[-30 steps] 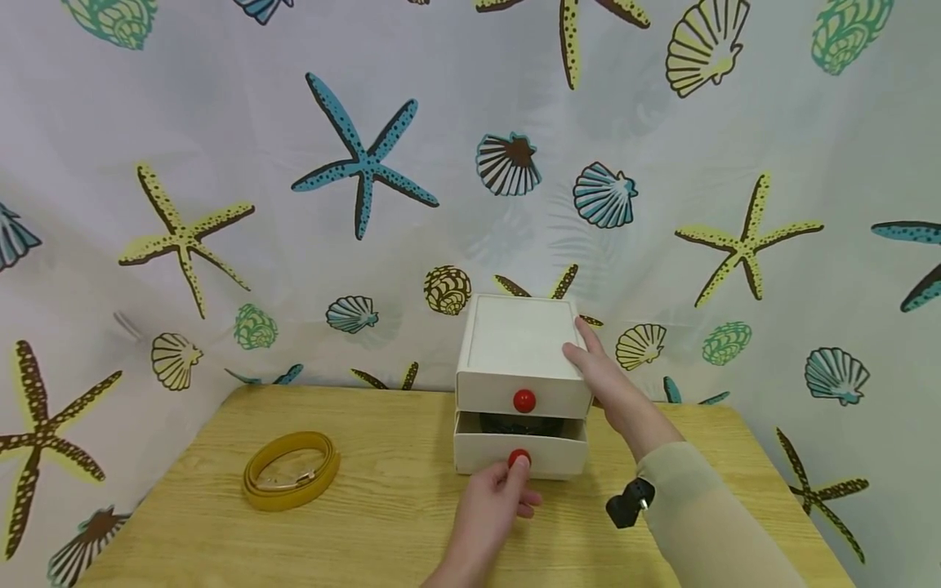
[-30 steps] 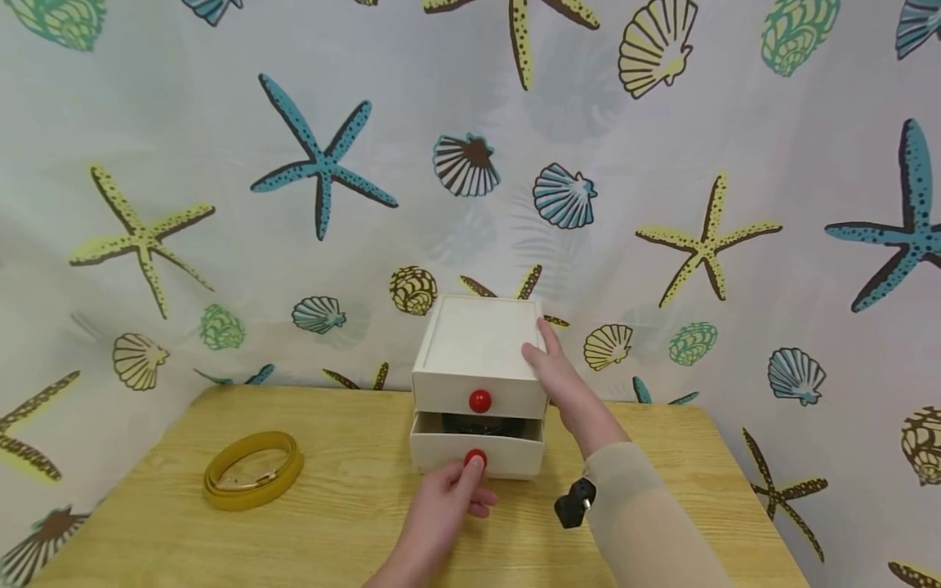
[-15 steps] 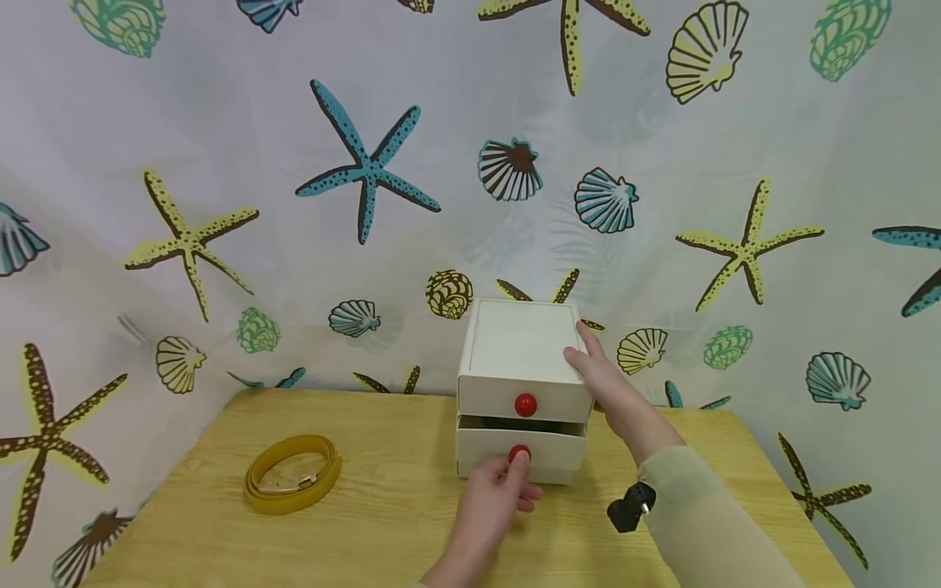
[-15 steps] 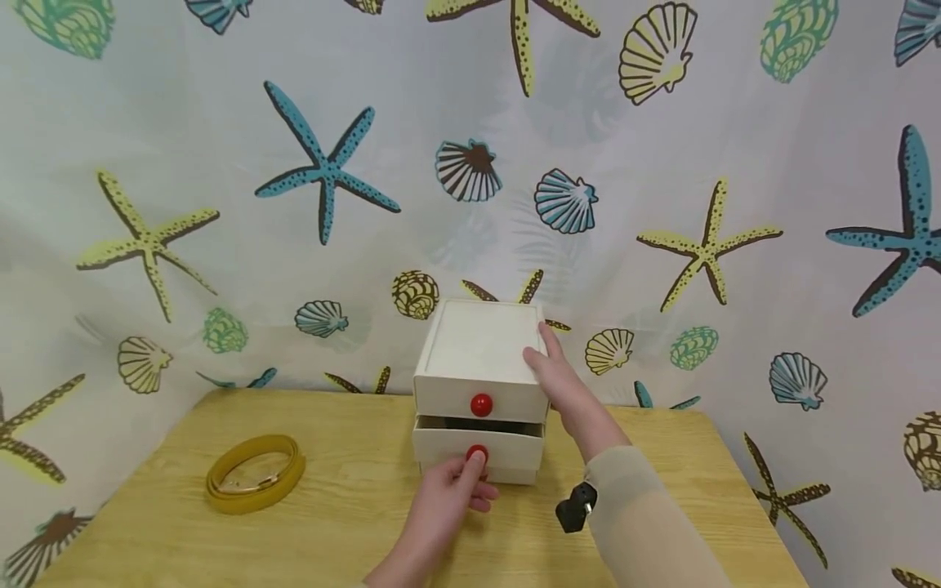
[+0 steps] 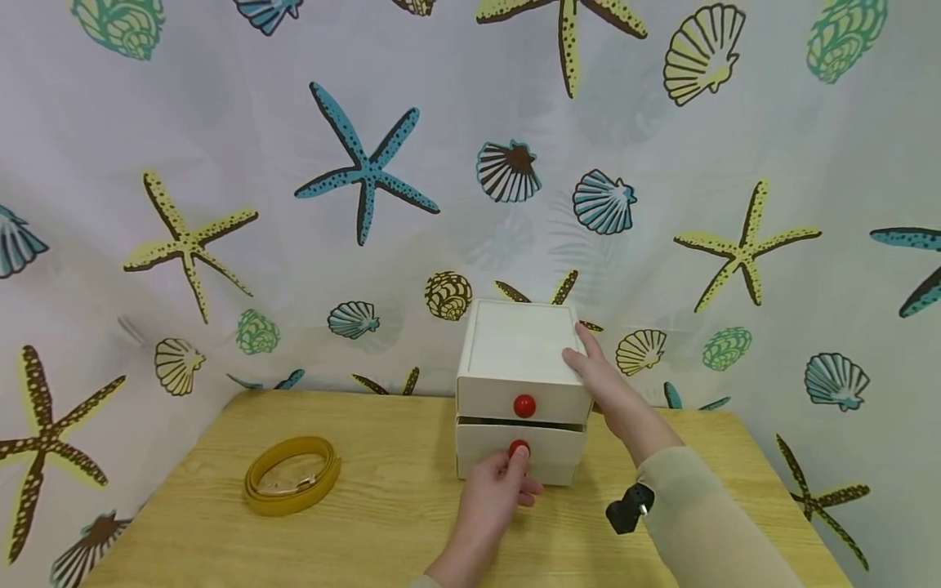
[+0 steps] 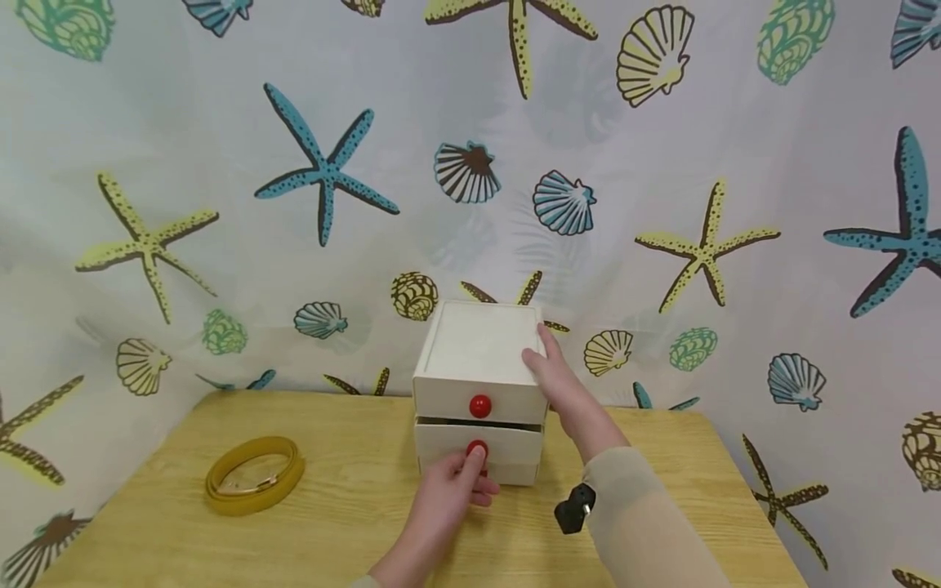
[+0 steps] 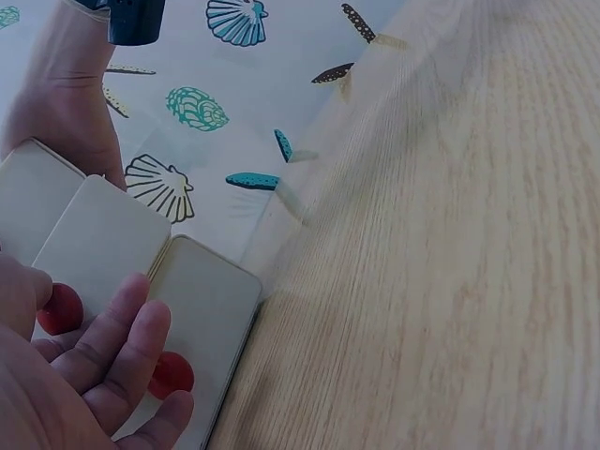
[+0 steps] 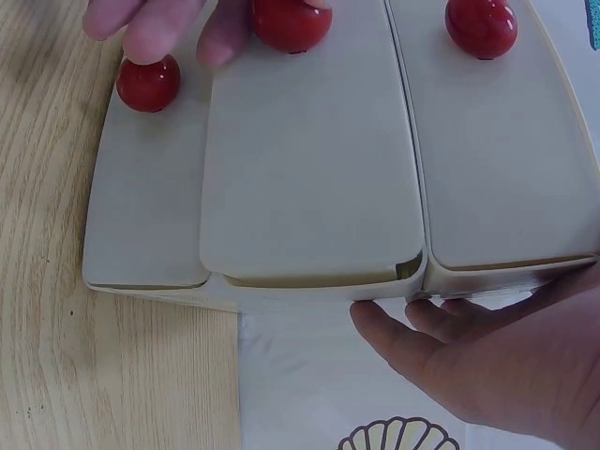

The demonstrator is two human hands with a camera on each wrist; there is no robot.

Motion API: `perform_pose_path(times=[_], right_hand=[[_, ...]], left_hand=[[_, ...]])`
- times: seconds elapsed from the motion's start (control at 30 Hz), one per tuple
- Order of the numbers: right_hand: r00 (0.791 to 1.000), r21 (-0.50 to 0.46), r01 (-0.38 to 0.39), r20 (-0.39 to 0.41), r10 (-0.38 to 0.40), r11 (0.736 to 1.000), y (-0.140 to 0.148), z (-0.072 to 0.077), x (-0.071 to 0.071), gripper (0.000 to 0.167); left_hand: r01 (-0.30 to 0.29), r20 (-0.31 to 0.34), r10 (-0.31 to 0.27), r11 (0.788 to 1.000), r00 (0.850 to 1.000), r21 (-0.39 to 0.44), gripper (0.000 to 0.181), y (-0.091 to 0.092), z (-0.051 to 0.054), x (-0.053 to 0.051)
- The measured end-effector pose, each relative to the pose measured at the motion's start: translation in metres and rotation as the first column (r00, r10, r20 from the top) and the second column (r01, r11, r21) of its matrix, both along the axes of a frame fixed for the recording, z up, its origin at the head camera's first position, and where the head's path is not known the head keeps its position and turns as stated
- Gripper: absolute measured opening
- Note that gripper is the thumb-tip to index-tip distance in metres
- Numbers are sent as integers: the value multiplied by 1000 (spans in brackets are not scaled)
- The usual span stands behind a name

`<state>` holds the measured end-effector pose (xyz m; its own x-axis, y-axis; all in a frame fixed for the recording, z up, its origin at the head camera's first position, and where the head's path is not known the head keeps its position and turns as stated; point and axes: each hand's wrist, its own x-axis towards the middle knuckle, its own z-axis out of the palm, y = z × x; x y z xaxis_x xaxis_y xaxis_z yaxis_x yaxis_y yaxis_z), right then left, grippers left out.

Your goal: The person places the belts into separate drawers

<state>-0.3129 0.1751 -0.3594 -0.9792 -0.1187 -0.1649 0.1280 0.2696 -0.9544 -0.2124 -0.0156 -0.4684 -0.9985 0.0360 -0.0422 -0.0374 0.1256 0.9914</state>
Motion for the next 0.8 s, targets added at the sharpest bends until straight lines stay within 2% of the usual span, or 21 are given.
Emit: perform_pose_path(times=[0.3, 0.5, 0.8], right_hand=[[1000, -5, -4, 1, 4, 1000, 2, -3, 0, 74], [1000, -2, -1, -4, 1, 1000, 2, -5, -3, 75], [1000, -14, 1, -2, -1, 1000, 1, -1, -2, 73]], left_hand=[[-11, -34, 10, 1000, 999, -9, 49, 1, 0, -3], [-15, -33, 15, 1000, 999, 13, 48, 2, 0, -6], [-17, -23, 16, 1000, 1000, -14, 48, 1, 3, -9]])
